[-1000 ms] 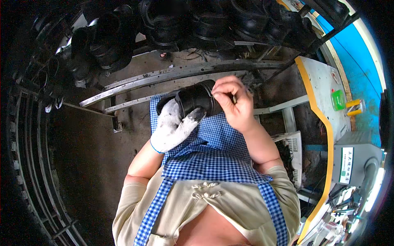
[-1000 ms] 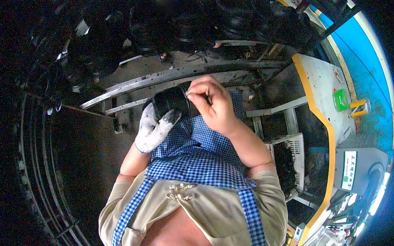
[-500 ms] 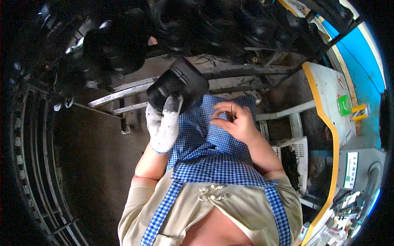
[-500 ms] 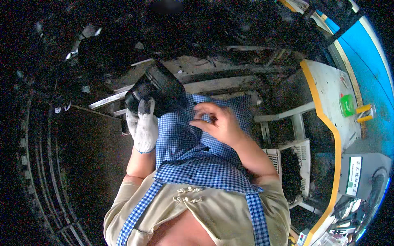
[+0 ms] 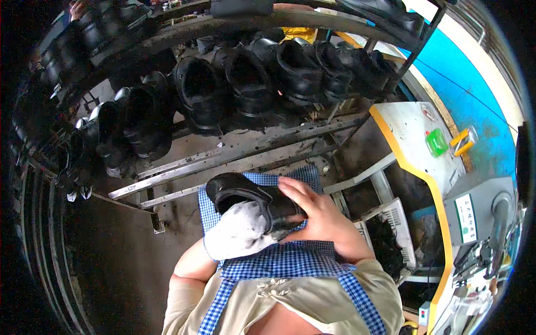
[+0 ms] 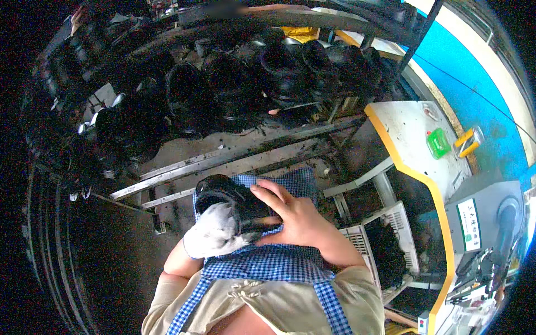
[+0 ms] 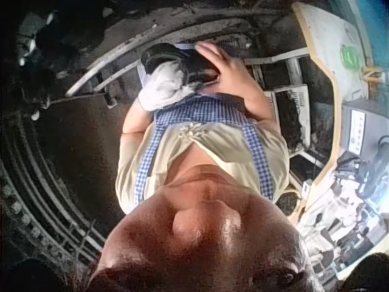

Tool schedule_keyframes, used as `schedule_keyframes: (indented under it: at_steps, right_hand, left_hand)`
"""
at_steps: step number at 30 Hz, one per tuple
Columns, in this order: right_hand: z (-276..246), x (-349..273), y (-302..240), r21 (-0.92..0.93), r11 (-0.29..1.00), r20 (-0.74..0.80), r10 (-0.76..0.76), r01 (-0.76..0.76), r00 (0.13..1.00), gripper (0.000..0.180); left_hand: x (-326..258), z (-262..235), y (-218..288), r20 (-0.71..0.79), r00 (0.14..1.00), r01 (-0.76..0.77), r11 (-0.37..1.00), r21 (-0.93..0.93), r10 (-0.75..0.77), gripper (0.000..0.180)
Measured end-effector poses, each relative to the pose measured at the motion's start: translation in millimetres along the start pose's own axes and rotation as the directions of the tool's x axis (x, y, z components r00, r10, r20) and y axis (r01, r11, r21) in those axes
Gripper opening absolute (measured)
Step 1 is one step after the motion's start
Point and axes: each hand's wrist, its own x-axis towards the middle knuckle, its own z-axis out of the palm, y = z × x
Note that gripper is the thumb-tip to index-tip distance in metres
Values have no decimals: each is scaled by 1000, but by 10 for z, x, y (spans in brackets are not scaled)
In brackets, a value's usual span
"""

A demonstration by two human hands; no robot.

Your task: Inspecting and detailing the sole edges of shoes in a manufacturing facility.

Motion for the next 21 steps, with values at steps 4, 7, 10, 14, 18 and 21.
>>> schedule_keyframes:
  at_steps: [4,7,10,14,18,21]
  right_hand:
    - [176,-59,290,143,990,-25,-1,5,1000,86]
    - [303,-172,466,607,767,-123,352,-210,928,78]
    - [173,-257,798,885,453,-183,548,-106,816,72]
    - [62,-603,1111,971,174,-238,698,162,676,54]
    - [150,-635,1294,988,82,-154,616,132,773,48]
    - [286,-665,1179,981,189,-141,539,44,830,68]
  left_hand:
    - [16,111,-111,83,989,128,991,-45,-124,36]
    - [-23,13,-144,-286,937,153,973,-171,-198,33]
    - [-245,-33,-147,-572,636,405,855,-323,-517,30]
    - [-478,141,-434,-566,458,533,722,-442,-685,51]
    - [-495,194,-510,-241,537,253,427,-868,-808,63]
    - [-508,231,-559,-382,503,275,563,-779,-775,72]
